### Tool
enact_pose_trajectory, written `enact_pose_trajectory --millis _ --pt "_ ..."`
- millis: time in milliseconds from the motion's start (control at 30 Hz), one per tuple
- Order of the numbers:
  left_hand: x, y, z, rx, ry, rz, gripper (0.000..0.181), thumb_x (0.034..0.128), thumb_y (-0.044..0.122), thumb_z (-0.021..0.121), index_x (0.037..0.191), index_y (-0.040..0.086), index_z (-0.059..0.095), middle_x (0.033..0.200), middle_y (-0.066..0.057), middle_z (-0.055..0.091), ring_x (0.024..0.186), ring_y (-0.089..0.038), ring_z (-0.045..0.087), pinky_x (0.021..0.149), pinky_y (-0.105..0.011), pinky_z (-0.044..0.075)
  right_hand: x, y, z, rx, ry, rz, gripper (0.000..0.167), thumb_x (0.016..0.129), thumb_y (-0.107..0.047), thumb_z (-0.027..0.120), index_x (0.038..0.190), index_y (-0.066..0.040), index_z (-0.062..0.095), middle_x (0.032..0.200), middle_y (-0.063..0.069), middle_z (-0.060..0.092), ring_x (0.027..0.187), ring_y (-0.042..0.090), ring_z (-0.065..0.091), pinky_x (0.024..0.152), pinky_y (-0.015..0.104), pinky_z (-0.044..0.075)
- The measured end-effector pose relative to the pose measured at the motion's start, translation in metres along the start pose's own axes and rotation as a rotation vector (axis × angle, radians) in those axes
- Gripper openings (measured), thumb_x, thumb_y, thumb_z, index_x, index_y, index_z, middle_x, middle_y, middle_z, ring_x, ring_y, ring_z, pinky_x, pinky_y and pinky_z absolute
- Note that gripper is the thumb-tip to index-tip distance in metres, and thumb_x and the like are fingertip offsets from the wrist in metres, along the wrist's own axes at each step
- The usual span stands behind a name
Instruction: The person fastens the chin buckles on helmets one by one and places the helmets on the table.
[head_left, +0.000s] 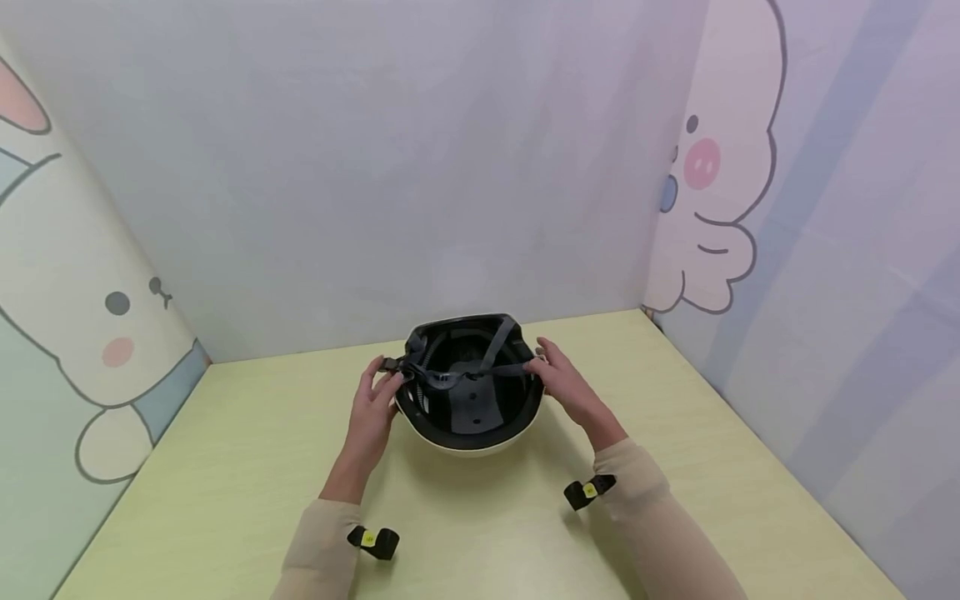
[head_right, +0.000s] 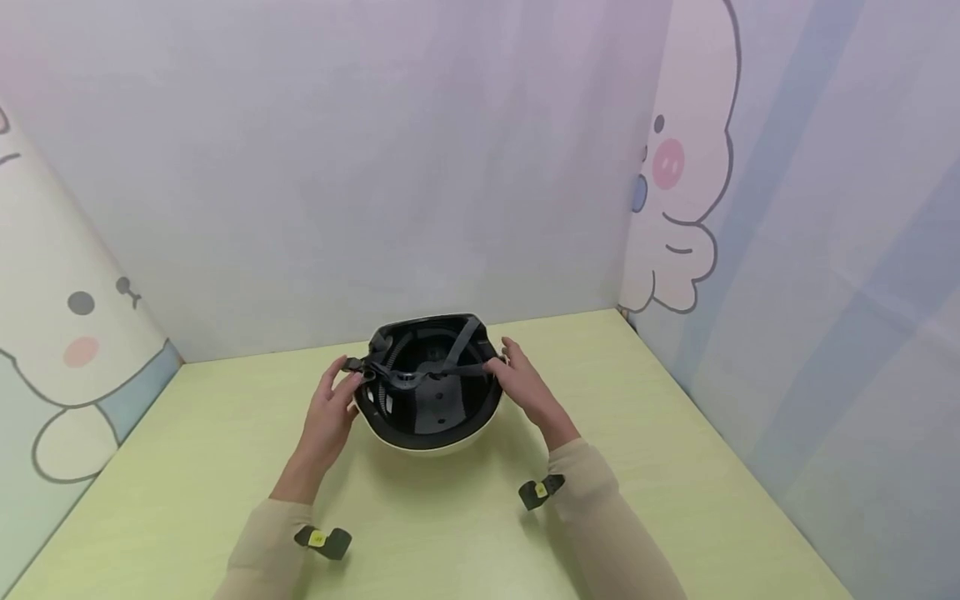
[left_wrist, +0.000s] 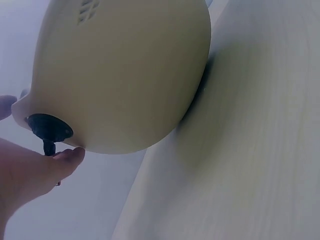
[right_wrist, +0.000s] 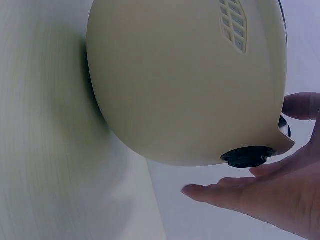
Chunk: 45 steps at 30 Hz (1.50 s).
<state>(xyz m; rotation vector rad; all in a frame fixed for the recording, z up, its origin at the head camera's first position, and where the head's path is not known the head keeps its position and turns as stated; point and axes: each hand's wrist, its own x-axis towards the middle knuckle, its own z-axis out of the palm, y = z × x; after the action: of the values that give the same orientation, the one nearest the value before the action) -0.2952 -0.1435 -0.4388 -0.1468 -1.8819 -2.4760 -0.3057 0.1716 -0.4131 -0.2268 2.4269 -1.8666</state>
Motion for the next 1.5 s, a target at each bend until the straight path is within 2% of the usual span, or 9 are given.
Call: enact_pose_trajectory --millis 233,467,667,900,1067,1200,1300,1367,1500 --pt "0.003 0.004 0.006 -0.029 0.121 0.044 0.064 0.1063 0.027 0.052 0.158 0.015 0.016 0.143 -0.017 0.048 0.13 -0.02 0.049 0.105 -0.036 0.04 0.001 -0.016 0.008 -0.276 0.138 -0.17 0.068 0.099 -0.019 0.051 0.159 -0.009 0.021 0.163 0.015 0.02 0.144 0.036 0.031 0.111 0.056 0.033" --pt "0.008 0.008 0.007 -0.068 0.222 0.08 0.075 0.1067 0.026 0.05 0.159 0.006 0.0 0.148 -0.021 0.045 0.134 -0.032 0.048 0.106 -0.035 0.041 0.005 -0.045 0.023 -0.463 0.086 -0.363 0.066 0.098 -0.019 0.054 0.155 0.002 0.027 0.162 0.023 0.016 0.149 0.038 0.017 0.114 0.058 0.026" --pt "0.014 0.011 0.008 -0.084 0.297 0.088 0.061 0.1061 0.021 0.052 0.156 -0.001 0.024 0.139 -0.016 0.055 0.113 -0.018 0.064 0.086 -0.023 0.05 0.014 -0.061 0.038 -0.644 -0.041 -0.395 0.065 0.099 -0.019 0.058 0.154 0.001 0.03 0.16 0.025 0.02 0.148 0.037 0.021 0.113 0.054 0.031" --pt "0.02 0.015 0.011 -0.128 0.354 0.121 0.039 0.0994 0.021 0.065 0.134 0.003 0.057 0.105 0.005 0.072 0.097 -0.014 0.068 0.075 -0.023 0.051 0.024 -0.066 0.057 -0.898 -0.361 -0.274 0.063 0.1 -0.021 0.061 0.153 -0.001 0.034 0.156 0.02 0.034 0.142 0.032 0.035 0.111 0.044 0.037" --pt "0.021 0.015 0.014 -0.029 0.353 0.197 0.034 0.0942 0.018 0.073 0.123 0.002 0.065 0.098 0.008 0.071 0.086 -0.007 0.066 0.07 -0.022 0.047 0.026 -0.062 0.067 -0.986 -0.525 -0.291 0.048 0.1 -0.016 0.062 0.144 -0.002 0.051 0.147 0.015 0.049 0.142 0.032 0.036 0.113 0.042 0.035" --pt "0.021 0.012 0.016 0.036 0.339 0.258 0.028 0.0901 0.013 0.077 0.114 -0.001 0.068 0.095 0.005 0.07 0.084 -0.008 0.063 0.071 -0.017 0.048 0.026 -0.056 0.074 -1.015 -0.574 -0.316 0.037 0.1 -0.015 0.061 0.135 -0.004 0.062 0.139 0.012 0.058 0.14 0.031 0.039 0.113 0.04 0.034" --pt "0.019 0.011 0.018 0.088 0.316 0.3 0.029 0.088 0.012 0.079 0.112 -0.002 0.069 0.095 0.003 0.069 0.085 -0.01 0.062 0.072 -0.016 0.051 0.026 -0.054 0.078 -1.028 -0.588 -0.299 0.033 0.1 -0.015 0.059 0.13 -0.004 0.066 0.132 0.011 0.062 0.13 0.026 0.051 0.108 0.037 0.041" --pt "0.018 0.011 0.02 0.135 0.299 0.327 0.032 0.0872 0.013 0.08 0.114 -0.003 0.069 0.097 0.002 0.069 0.086 -0.012 0.061 0.072 -0.017 0.051 0.026 -0.053 0.08 -1.019 -0.601 -0.293 0.024 0.101 -0.013 0.058 0.117 -0.004 0.073 0.112 0.009 0.068 0.107 0.021 0.061 0.093 0.032 0.048" --pt "0.015 0.011 0.023 0.255 0.291 0.361 0.037 0.0858 0.018 0.082 0.118 0.003 0.072 0.098 0.005 0.069 0.087 -0.012 0.062 0.069 -0.017 0.05 0.028 -0.05 0.085 -1.018 -0.613 -0.295 0.03 0.102 -0.012 0.056 0.073 -0.008 0.064 0.067 0.0 0.049 0.063 0.015 0.044 0.063 0.028 0.037"
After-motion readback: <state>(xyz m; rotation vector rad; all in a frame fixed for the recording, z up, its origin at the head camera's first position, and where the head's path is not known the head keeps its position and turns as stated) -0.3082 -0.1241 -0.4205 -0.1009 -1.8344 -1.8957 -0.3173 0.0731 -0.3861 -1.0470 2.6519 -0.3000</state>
